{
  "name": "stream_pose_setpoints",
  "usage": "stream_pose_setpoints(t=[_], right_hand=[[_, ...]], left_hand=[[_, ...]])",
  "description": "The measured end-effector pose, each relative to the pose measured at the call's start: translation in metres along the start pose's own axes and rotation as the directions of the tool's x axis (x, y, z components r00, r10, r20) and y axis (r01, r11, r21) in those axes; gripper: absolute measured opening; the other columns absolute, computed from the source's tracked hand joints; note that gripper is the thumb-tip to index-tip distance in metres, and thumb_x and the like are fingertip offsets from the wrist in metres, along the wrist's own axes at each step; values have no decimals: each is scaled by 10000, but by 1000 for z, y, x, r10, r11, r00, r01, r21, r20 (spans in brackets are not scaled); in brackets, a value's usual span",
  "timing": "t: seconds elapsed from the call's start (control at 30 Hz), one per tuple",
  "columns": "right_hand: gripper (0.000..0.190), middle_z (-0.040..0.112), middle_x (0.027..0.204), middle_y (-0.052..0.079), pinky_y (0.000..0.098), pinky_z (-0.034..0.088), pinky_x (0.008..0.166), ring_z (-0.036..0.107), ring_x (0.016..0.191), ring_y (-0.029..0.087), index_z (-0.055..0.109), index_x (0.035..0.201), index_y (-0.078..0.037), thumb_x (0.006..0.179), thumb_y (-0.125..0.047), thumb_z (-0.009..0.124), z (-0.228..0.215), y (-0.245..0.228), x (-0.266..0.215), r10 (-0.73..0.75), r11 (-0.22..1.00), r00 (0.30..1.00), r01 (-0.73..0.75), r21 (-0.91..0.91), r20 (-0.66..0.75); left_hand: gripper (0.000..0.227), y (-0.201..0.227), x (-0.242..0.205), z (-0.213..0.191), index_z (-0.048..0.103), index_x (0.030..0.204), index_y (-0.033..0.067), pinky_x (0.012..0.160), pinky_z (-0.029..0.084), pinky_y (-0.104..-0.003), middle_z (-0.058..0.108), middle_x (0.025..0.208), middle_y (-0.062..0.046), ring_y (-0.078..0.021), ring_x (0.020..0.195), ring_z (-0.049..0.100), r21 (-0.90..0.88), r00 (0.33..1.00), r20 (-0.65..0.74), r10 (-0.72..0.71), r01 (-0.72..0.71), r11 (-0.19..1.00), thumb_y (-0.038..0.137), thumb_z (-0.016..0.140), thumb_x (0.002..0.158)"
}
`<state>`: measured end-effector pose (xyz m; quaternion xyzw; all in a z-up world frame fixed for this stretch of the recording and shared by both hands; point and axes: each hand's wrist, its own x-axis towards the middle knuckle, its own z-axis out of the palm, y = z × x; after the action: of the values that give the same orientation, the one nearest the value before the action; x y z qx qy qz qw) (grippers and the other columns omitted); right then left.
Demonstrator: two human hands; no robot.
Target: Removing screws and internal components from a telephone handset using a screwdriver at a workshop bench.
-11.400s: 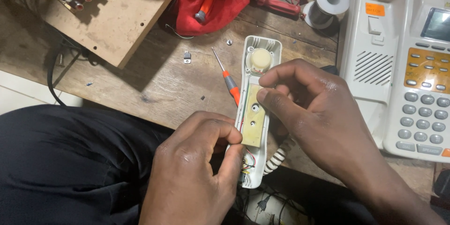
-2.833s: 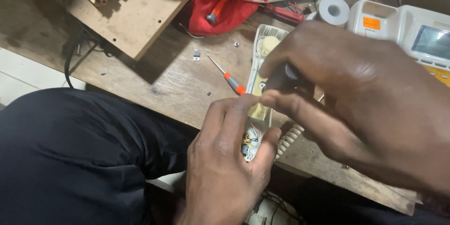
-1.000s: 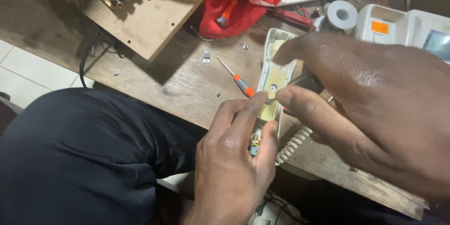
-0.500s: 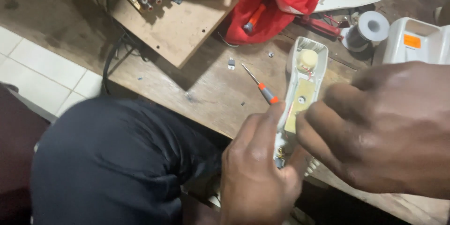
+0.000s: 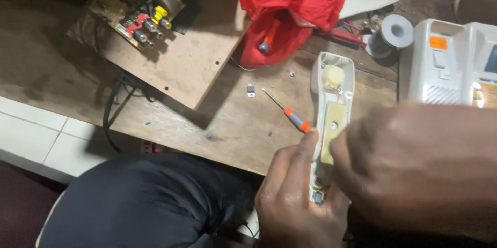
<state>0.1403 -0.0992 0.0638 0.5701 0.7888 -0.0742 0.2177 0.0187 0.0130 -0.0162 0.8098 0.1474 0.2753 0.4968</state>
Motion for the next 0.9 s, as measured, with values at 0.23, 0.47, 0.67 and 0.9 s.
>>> stream_pose_setpoints(t=[0.23, 0.47, 0.67, 0.9], right_hand=[[290, 750, 659, 36, 299, 459, 640, 664, 640, 159, 819, 755, -145, 862, -392, 712, -53, 35, 41, 395, -219, 16, -969, 111, 918], [219, 528, 917, 58, 591, 550, 513, 655, 642, 369, 655, 872, -186, 970, -349, 546, -27, 8, 13, 267, 859, 721, -479, 182, 639], [245, 563, 617, -58, 347, 437, 548, 552, 569, 177, 575, 649, -302, 862, -415, 530, -66, 19, 50, 246, 657, 443, -730, 188, 862], [478, 821, 1047, -90, 292, 548, 835, 745, 965, 133, 630, 1236, -390, 819, -451, 856, -63, 33, 40, 287, -103, -14, -995, 16, 958]], left_hand=[[495, -5, -5, 1, 725, 1134, 99, 606, 606, -318, 725, 891, -40, -191, 662, 732, -61, 998, 24, -62, 64, 996, 224, 880, 680], [384, 0, -5, 4, 720, 1147, 87, 697, 623, -311, 740, 950, -59, -225, 821, 783, -44, 999, -21, -33, 32, 999, 215, 810, 797], [360, -1, -4, 5, 732, 1144, 115, 595, 593, -303, 741, 919, -39, -199, 717, 767, -63, 996, -16, -84, 82, 995, 253, 758, 813], [531, 3, -7, 2, 736, 1113, 132, 624, 614, -321, 742, 931, -24, -223, 781, 775, -16, 994, -14, -112, 112, 994, 133, 896, 607]])
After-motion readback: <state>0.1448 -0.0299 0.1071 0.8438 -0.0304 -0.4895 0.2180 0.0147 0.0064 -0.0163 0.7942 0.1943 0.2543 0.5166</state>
